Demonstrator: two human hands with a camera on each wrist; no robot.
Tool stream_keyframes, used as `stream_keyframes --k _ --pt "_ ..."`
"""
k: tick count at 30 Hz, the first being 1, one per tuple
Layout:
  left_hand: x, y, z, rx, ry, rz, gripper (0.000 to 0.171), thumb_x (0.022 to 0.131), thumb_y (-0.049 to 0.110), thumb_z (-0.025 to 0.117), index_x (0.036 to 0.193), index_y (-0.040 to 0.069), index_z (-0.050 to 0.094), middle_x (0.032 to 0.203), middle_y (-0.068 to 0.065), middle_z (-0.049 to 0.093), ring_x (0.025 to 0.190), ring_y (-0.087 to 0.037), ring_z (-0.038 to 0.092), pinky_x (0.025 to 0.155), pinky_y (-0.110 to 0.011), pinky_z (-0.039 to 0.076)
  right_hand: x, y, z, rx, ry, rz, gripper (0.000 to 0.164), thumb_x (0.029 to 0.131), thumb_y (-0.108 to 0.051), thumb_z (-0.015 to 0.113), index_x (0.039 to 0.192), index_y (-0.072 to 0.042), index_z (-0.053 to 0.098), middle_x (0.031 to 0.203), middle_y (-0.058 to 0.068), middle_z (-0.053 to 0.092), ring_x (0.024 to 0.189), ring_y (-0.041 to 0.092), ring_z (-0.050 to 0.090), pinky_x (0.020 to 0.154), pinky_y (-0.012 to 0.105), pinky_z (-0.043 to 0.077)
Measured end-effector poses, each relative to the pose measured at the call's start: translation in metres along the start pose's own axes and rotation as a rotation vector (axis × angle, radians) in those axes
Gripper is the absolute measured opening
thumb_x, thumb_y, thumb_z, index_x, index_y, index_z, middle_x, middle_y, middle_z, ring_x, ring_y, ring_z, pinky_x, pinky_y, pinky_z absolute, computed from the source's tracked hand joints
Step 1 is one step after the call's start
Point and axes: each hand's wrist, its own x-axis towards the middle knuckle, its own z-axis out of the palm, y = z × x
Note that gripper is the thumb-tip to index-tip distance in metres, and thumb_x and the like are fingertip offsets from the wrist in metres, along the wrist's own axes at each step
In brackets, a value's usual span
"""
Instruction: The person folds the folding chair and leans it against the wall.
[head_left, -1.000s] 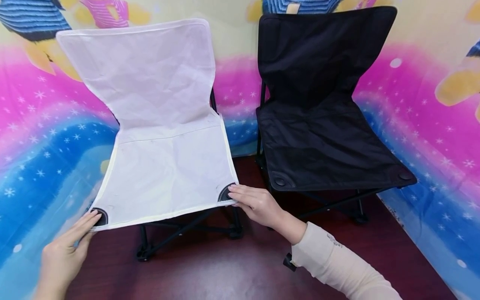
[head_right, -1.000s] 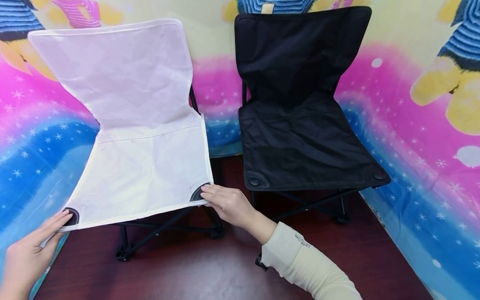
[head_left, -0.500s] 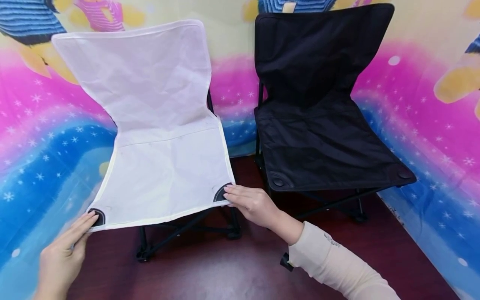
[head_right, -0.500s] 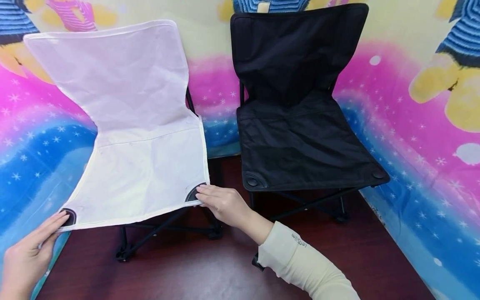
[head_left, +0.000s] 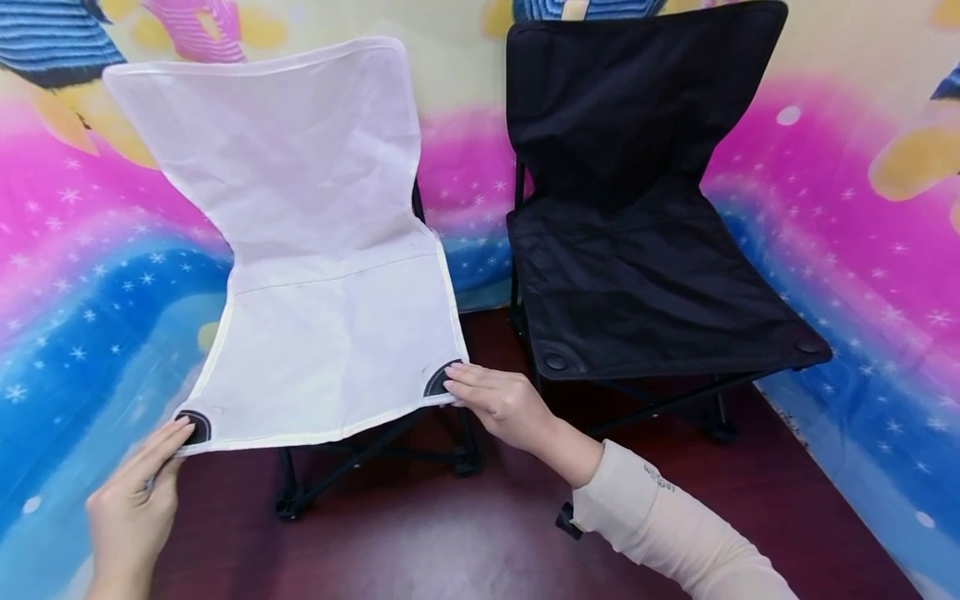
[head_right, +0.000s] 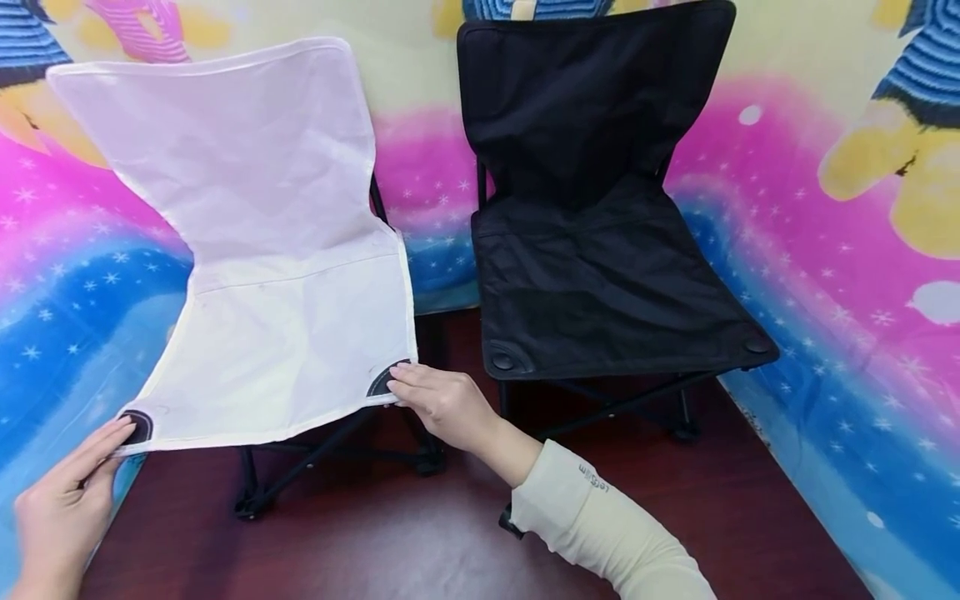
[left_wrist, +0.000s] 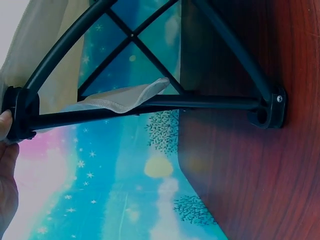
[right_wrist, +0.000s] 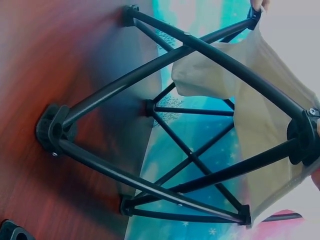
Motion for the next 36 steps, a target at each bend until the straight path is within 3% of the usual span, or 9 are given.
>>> stream_keyframes --k 5,11,19,36 --pt "0.001 0.003 -0.002 0.015 -0.019 -0.024 0.030 0.071 -0.011 0.061 0.096 0.003 0.067 0.104 -0.003 0.061 0.103 0.006 0.046 0.088 -0.010 0.031 0.003 -0.002 0.001 -0.008 0.009 -0.009 0.016 0.080 -0.010 0.060 0.089 0.001 0.068 0.094 0.013 0.063 0.089 0.019 0.060 0.078 0.025 0.045" --pt "0.008 0.009 -0.007 0.052 -0.057 -0.028 0.031 0.071 -0.011 0.061 0.098 0.004 0.066 0.104 -0.008 0.060 0.105 0.008 0.043 0.089 -0.010 0.030 0.007 -0.003 -0.001 -0.035 0.003 -0.005 0.017 0.082 -0.010 0.058 0.090 0.001 0.068 0.095 0.013 0.063 0.089 0.019 0.060 0.078 0.025 0.045" --pt "0.012 0.014 -0.007 0.065 -0.049 -0.022 0.033 0.070 -0.013 0.062 0.097 0.005 0.067 0.102 -0.011 0.061 0.103 0.013 0.042 0.083 -0.003 0.028 0.010 -0.006 -0.002 -0.051 0.003 0.010 0.018 0.082 -0.012 0.058 0.090 0.001 0.068 0.094 0.013 0.063 0.088 0.018 0.060 0.078 0.024 0.045" --pt "0.010 0.023 -0.004 0.064 0.001 -0.062 0.030 0.071 -0.011 0.062 0.095 0.005 0.068 0.100 -0.011 0.061 0.100 0.014 0.043 0.084 -0.005 0.030 0.017 -0.008 -0.004 -0.068 0.020 -0.007 0.019 0.083 -0.012 0.057 0.088 0.002 0.068 0.093 0.013 0.064 0.087 0.019 0.060 0.077 0.026 0.045"
